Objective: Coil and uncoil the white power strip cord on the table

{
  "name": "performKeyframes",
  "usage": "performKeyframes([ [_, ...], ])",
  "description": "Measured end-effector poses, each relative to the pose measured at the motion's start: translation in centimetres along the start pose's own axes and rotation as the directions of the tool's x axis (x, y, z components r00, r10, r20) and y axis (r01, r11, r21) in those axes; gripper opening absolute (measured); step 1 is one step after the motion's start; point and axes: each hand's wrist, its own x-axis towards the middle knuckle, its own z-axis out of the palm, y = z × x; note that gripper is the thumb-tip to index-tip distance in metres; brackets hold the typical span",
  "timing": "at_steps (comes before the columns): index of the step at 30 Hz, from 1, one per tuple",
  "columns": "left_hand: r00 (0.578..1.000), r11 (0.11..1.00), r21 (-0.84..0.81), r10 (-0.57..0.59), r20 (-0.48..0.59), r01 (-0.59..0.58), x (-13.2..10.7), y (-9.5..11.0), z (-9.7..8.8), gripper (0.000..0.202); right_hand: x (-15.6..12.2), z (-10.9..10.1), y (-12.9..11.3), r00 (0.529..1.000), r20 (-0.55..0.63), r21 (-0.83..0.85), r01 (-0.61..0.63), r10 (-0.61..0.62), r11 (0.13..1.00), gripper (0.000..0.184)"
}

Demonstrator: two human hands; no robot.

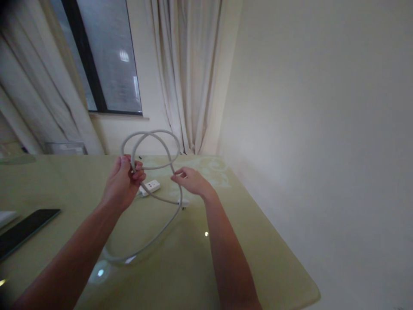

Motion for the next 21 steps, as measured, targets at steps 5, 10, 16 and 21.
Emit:
performKeyframes([
  [5, 0.995, 0.995, -0.003, 0.103, -0.011, -0.103, -0.3, 1.4, 0.4, 0.025, 0.5, 3.0, 2.2, 0.998, 0.019, -0.373, -0.049, 0.061, 0.926, 0.023],
  [10, 0.986, 0.985, 0.051, 0.165, -0.006, -0.165, -0.6, 1.9, 0.5, 0.029, 0.1, 4.1, 2.0, 0.995, -0.058, -0.518, -0.104, 0.087, 0.849, 0.043],
  [16, 0.984, 0.987, 0.053, 0.149, 0.092, -0.155, -1.3, 1.9, 1.2, 0.028, -2.4, 4.1, -3.5, 0.983, 0.177, -0.560, 0.147, -0.056, 0.816, 0.035],
  [21, 0.978, 0.990, -0.017, 0.138, 0.153, -0.137, -2.1, 2.5, 1.9, 0.026, -2.5, 6.2, -4.9, 0.847, 0.531, -0.549, 0.307, 0.040, 0.777, 0.052],
])
